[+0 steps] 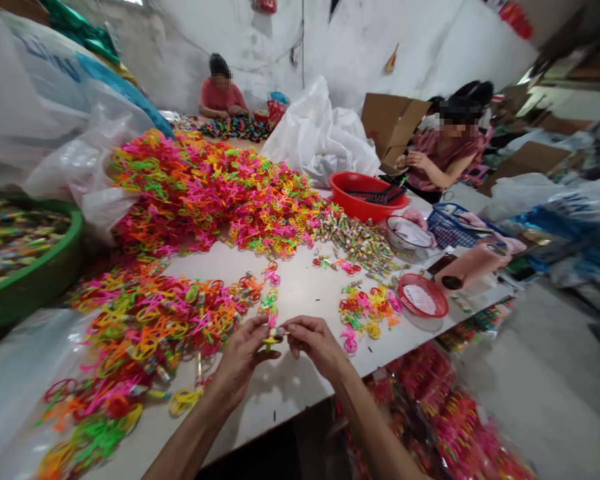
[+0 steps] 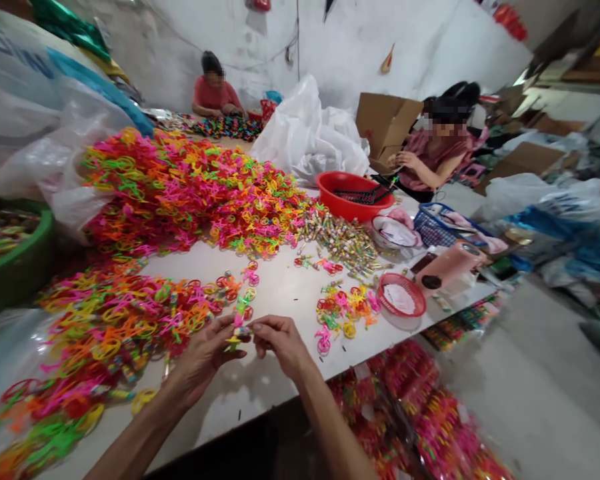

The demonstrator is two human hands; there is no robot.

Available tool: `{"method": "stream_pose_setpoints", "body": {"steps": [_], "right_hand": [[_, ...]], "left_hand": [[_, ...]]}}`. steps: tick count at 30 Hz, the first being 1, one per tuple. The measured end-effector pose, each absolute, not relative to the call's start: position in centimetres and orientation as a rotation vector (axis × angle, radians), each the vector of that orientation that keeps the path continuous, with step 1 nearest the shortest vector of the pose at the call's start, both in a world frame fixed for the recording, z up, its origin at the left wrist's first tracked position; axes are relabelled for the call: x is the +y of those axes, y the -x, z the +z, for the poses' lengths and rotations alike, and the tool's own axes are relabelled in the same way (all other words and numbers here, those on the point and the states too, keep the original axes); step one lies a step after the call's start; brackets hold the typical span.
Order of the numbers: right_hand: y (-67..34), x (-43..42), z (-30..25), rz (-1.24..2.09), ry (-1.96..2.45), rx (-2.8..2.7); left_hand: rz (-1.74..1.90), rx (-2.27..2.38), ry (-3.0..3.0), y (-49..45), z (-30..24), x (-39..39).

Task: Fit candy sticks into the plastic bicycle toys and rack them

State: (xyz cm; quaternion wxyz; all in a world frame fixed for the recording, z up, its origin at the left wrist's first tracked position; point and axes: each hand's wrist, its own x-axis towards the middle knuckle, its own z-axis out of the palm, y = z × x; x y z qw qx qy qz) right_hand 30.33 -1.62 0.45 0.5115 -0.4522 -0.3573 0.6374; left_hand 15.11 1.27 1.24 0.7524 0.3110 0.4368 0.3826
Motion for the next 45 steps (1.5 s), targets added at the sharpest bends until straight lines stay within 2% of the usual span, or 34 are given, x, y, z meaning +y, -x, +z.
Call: {"method": "stream_pose_setpoints", "body": {"steps": [4, 10, 14, 19, 26, 35, 45], "right_hand": [[-29.2, -1.6, 0.7, 1.313, 1.247, -0.91], [-29.8, -1.5, 1.2, 1.283, 1.333, -0.975], [-30.3, -1.6, 1.2, 1.168, 1.39, -0.991], [-29.7, -1.5, 0.2, 1.338, 1.275, -0.861], [-30.3, -1.7, 0.1, 1.44, 1.21, -0.802], [-30.8, -1.7, -0.6, 1.402, 1.174, -0.769], [-31.3, -1.6, -0.9, 1.699, 1.043, -0.652]], "left_hand": [[0.87, 1.014, -0.676, -15.3, 1.1, 1.1], [0.689, 0.989, -0.981, -14.7, 1.0, 1.5], [0.737, 1.039, -0.811, -14.3, 0.6, 1.9], [0.729, 0.969, -0.704, -14.7, 0.7, 1.7], [0.602, 0.987, -0.922, -14.0, 0.6, 1.7], [0.612, 0.963, -0.811, -14.3, 0.5, 1.8], [0.581, 0.846, -0.73, -14.0, 0.2, 1.7]]}}
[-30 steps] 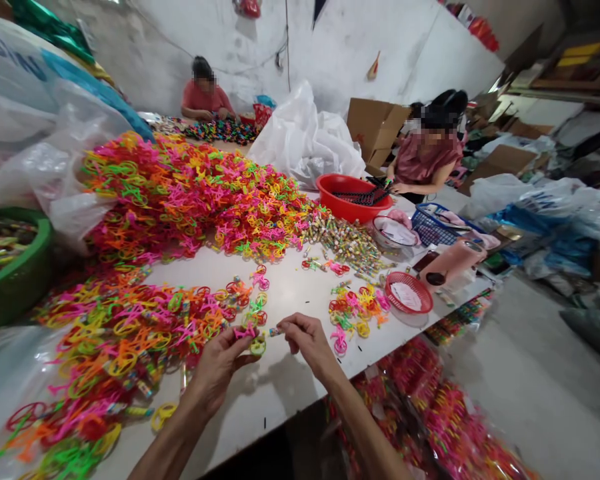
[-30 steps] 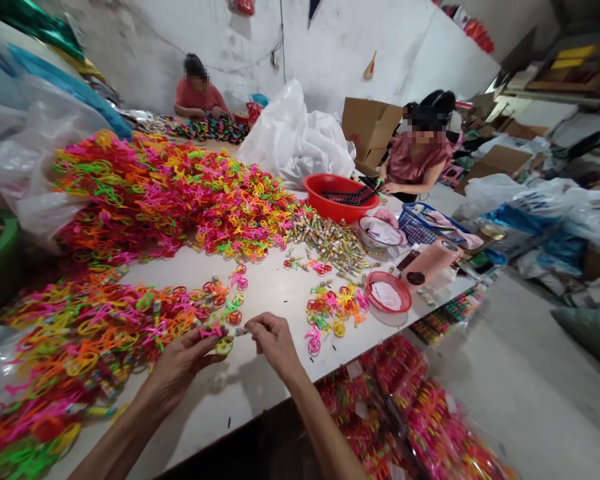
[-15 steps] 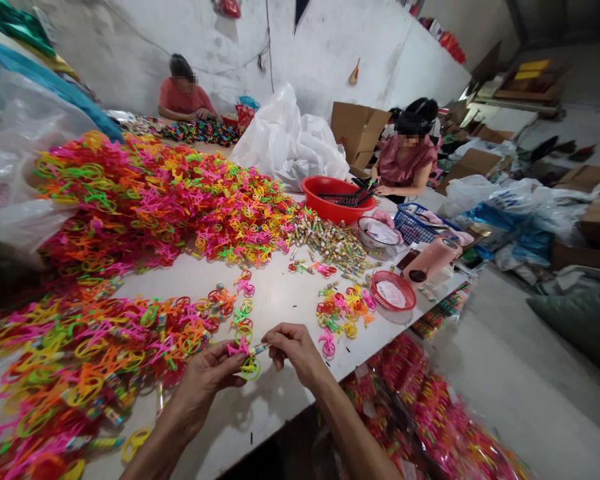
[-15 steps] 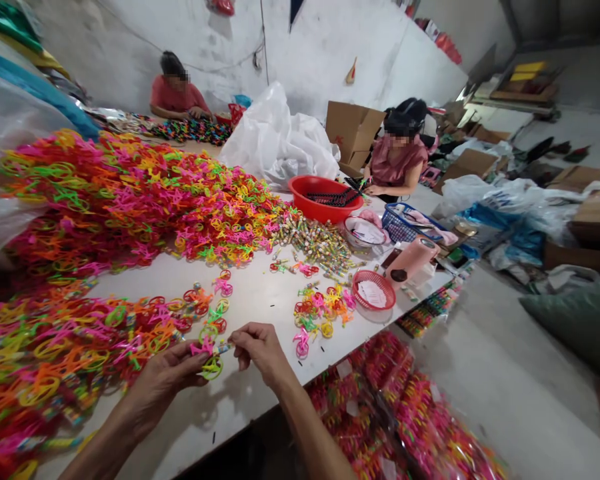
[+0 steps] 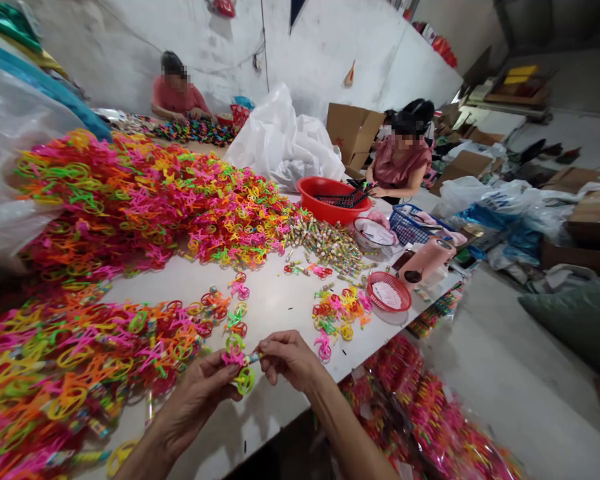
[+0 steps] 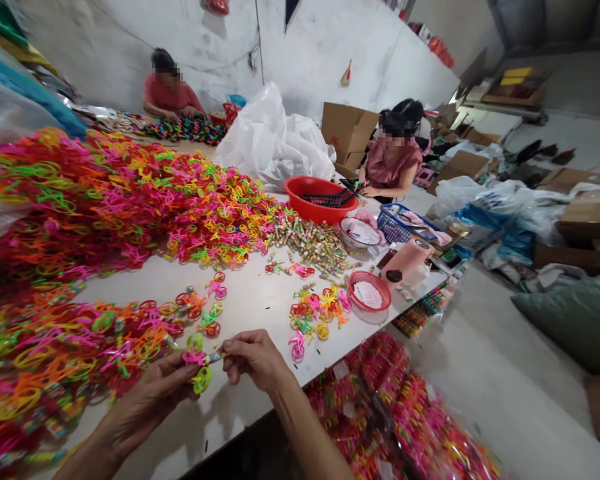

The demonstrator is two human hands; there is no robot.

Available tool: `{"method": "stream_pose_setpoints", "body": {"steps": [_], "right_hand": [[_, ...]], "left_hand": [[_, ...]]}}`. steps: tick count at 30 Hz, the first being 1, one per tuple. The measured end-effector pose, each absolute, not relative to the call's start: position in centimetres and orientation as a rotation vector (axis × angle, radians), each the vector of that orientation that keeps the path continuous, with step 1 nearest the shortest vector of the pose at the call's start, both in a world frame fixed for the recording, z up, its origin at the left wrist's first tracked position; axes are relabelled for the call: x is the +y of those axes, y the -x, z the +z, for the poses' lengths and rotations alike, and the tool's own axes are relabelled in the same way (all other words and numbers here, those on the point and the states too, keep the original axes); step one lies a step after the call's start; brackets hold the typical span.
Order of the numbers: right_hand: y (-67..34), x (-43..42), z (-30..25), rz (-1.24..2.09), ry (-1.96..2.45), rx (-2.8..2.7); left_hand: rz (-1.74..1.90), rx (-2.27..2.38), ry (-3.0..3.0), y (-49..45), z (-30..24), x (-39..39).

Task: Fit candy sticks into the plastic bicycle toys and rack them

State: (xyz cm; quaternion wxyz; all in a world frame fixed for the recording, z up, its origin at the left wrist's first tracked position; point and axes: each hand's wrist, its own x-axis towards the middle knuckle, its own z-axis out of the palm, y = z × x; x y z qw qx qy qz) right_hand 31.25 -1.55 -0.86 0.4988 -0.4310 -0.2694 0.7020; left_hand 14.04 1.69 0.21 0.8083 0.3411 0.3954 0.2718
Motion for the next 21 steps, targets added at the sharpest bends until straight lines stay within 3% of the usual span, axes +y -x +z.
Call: {"method": "stream_pose_setpoints", "body": {"steps": [21], "right_hand": [[-31.01, -1.25, -0.24, 1.77, 1.093, -0.601]], "left_hand": [[0.657, 0.749, -0.751, -13.81, 0.38, 1.4]]}}
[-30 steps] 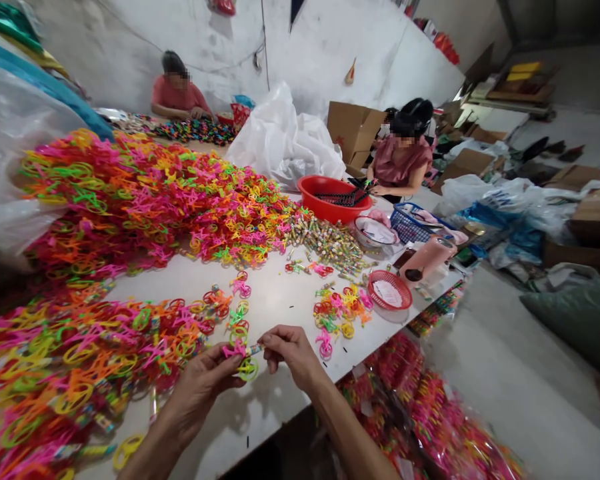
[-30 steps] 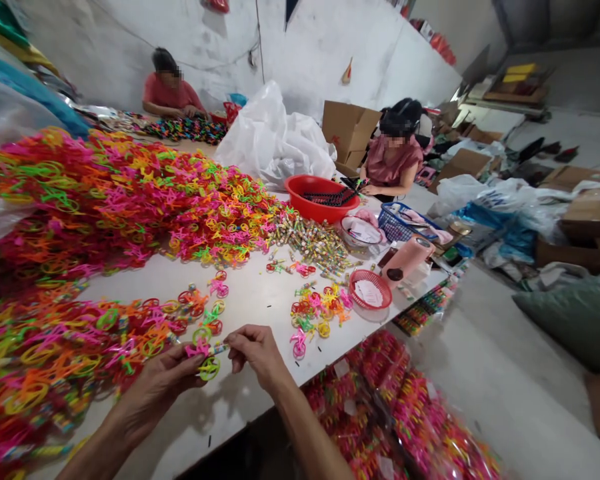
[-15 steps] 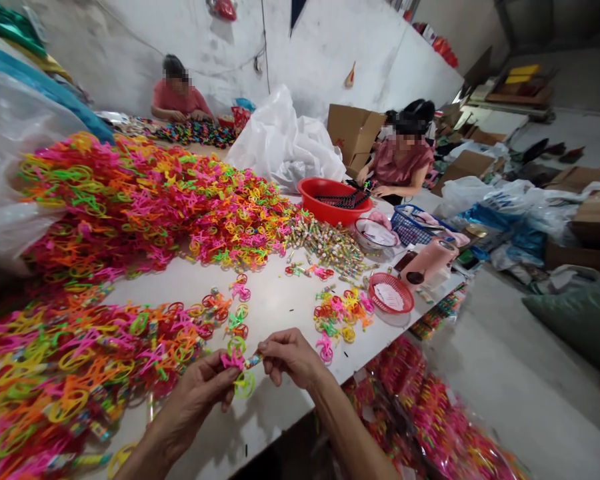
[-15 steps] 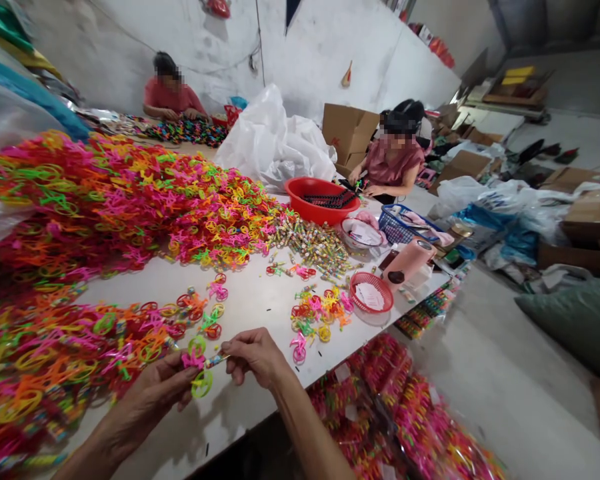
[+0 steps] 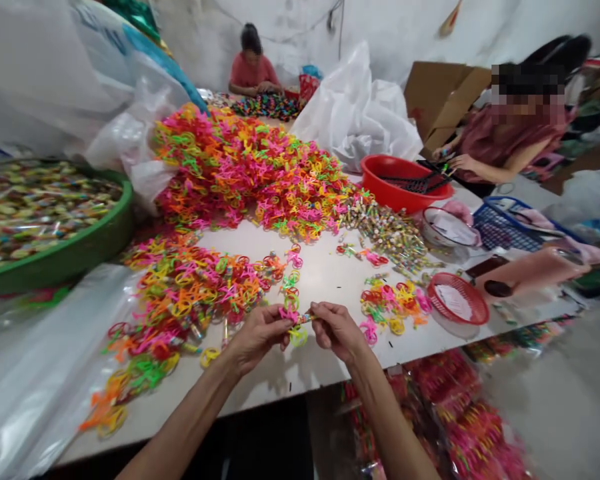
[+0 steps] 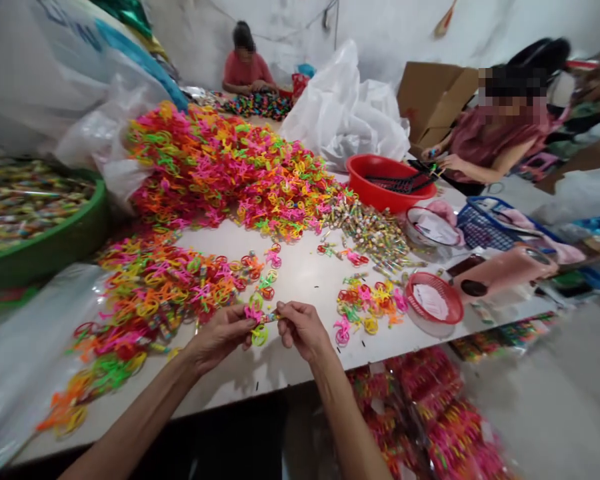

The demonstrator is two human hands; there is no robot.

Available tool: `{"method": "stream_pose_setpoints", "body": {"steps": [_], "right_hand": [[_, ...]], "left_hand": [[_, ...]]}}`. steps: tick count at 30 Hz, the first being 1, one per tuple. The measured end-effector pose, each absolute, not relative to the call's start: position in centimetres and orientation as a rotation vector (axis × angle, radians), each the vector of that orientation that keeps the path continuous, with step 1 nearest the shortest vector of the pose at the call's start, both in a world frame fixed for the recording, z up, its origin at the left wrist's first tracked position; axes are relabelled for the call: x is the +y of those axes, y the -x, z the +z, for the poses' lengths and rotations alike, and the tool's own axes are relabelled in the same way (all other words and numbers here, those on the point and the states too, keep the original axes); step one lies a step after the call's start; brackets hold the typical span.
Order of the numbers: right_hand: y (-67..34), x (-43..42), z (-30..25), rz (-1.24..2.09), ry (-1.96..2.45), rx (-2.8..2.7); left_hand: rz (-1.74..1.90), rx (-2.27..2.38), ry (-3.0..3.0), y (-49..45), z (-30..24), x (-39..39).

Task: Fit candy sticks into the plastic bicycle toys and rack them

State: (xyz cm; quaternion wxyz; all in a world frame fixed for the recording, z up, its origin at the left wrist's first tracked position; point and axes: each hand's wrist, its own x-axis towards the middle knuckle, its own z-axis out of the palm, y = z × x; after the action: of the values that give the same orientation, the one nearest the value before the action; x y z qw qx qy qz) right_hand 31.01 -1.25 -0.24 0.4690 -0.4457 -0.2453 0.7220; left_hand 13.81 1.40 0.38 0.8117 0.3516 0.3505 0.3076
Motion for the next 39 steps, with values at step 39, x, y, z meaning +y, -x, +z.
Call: {"method": "stream_pose_setpoints", "body": {"steps": [39], "right_hand": [[-20.3, -6.4, 2.6, 1.454, 1.361, -1.329]], "left_hand": [[0.843, 1.003, -0.943, -3.5, 1.1, -5.9]]}}
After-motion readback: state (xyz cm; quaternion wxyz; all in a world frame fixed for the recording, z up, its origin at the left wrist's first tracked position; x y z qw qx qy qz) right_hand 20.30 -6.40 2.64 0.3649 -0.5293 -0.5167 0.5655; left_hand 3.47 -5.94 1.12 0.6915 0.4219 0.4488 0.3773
